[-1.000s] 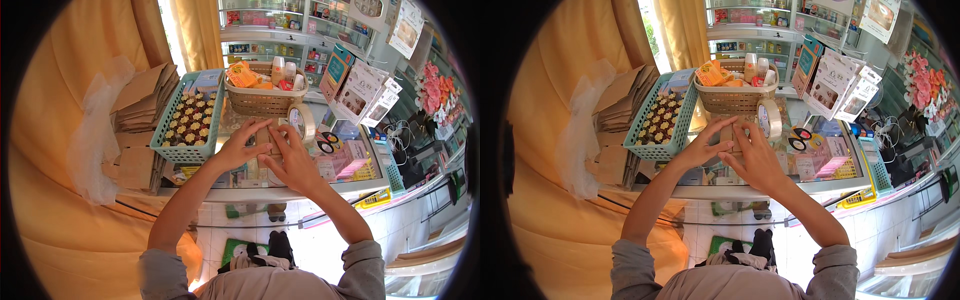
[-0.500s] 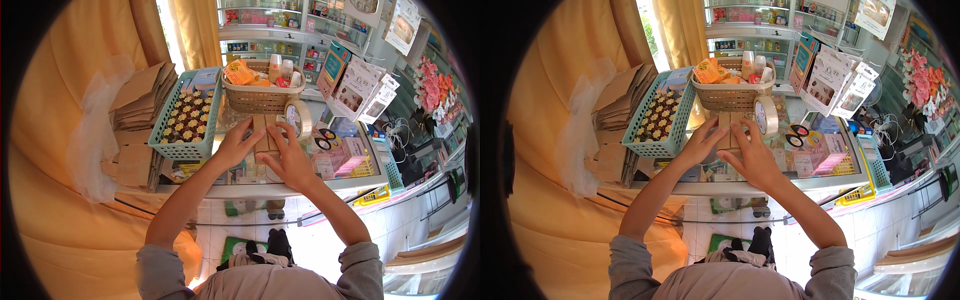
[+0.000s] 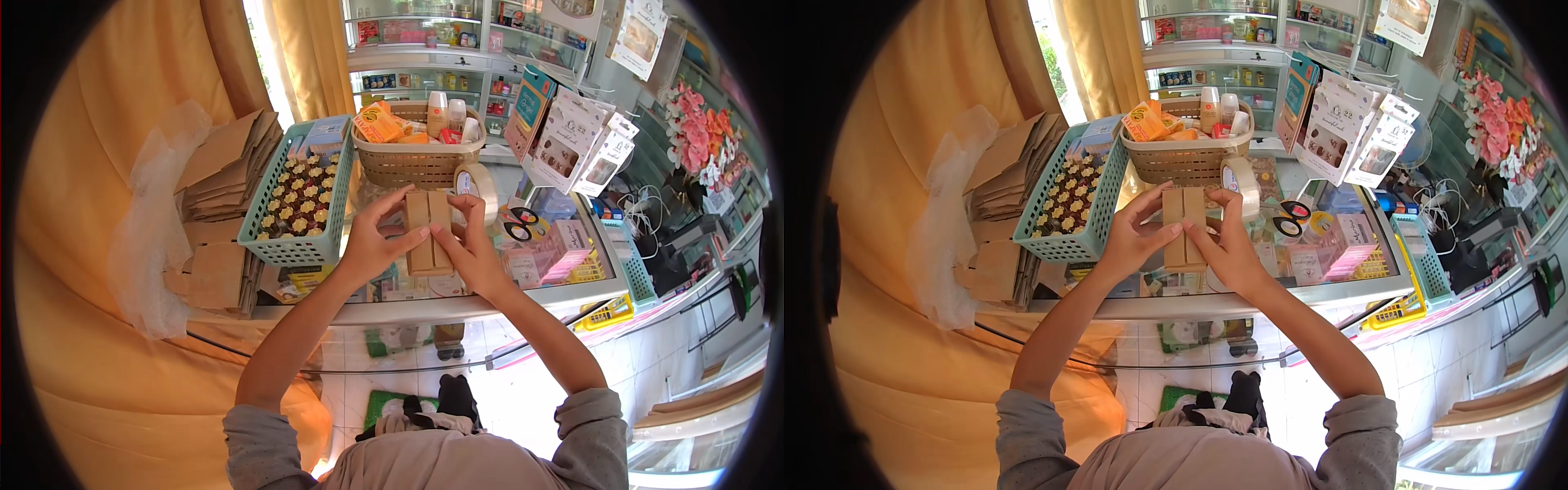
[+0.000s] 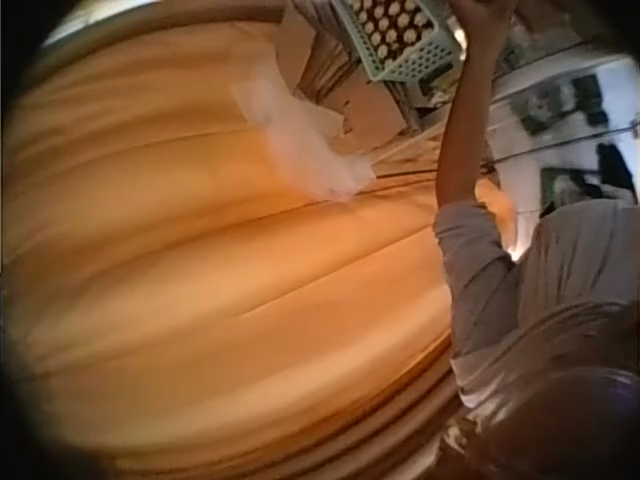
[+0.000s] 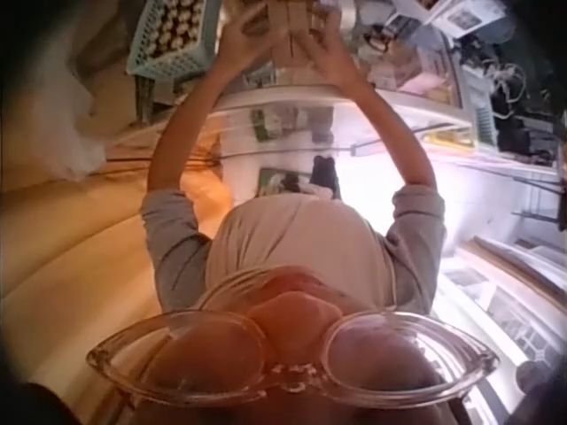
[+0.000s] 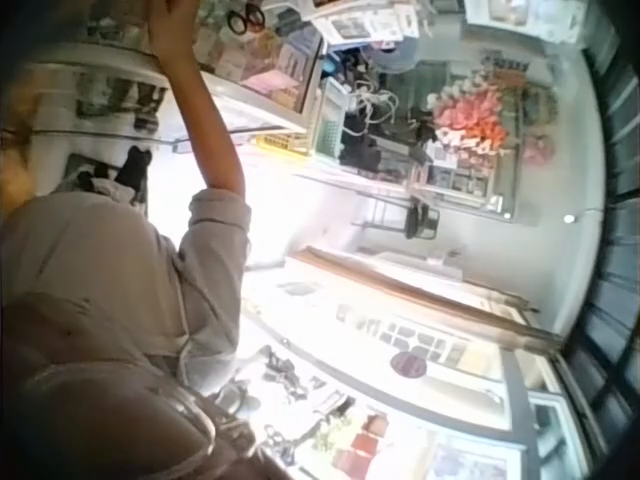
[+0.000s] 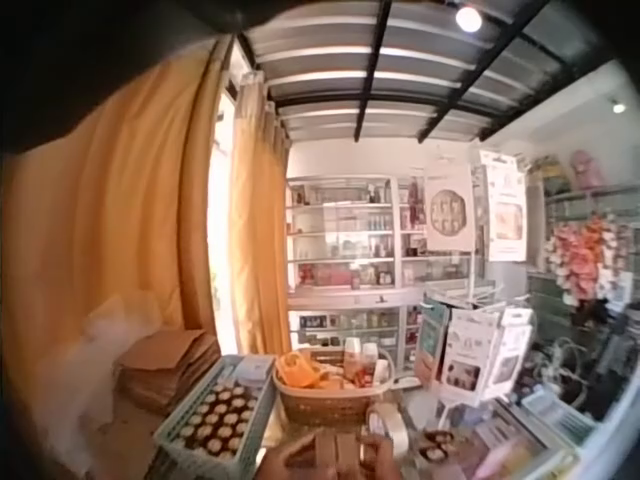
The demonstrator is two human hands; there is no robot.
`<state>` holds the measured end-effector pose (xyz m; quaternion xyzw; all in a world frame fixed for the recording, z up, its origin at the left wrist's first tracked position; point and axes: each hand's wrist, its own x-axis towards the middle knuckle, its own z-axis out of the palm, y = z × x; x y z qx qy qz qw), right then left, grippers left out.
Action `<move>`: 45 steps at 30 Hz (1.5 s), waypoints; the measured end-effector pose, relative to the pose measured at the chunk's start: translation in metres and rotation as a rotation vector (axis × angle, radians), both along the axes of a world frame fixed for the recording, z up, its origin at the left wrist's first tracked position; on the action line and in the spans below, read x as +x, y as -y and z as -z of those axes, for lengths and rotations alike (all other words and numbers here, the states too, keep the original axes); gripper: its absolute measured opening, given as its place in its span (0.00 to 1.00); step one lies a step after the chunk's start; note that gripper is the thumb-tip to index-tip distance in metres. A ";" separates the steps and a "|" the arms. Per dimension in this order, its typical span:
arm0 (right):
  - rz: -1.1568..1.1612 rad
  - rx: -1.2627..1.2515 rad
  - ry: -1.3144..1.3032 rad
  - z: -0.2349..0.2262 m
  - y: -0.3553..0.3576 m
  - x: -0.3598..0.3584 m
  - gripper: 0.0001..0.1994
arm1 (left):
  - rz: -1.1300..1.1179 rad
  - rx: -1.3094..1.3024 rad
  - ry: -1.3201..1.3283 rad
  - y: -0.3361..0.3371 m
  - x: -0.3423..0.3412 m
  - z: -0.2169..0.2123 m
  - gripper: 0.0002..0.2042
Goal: Assembling small cardboard boxes and sealing them with tape for product packaging.
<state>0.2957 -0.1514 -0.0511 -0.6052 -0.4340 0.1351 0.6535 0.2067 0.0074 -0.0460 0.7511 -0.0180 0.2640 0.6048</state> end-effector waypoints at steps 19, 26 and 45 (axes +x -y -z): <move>-0.143 0.064 -0.155 0.000 0.002 0.003 0.29 | 0.165 -0.246 -0.170 -0.010 0.003 0.002 0.40; -0.168 -0.005 -0.253 0.001 0.006 0.009 0.29 | 0.100 -0.187 -0.156 -0.012 0.003 0.006 0.38; -0.192 0.034 -0.208 -0.011 0.018 -0.001 0.27 | 0.121 -0.131 -0.188 0.002 -0.012 -0.022 0.38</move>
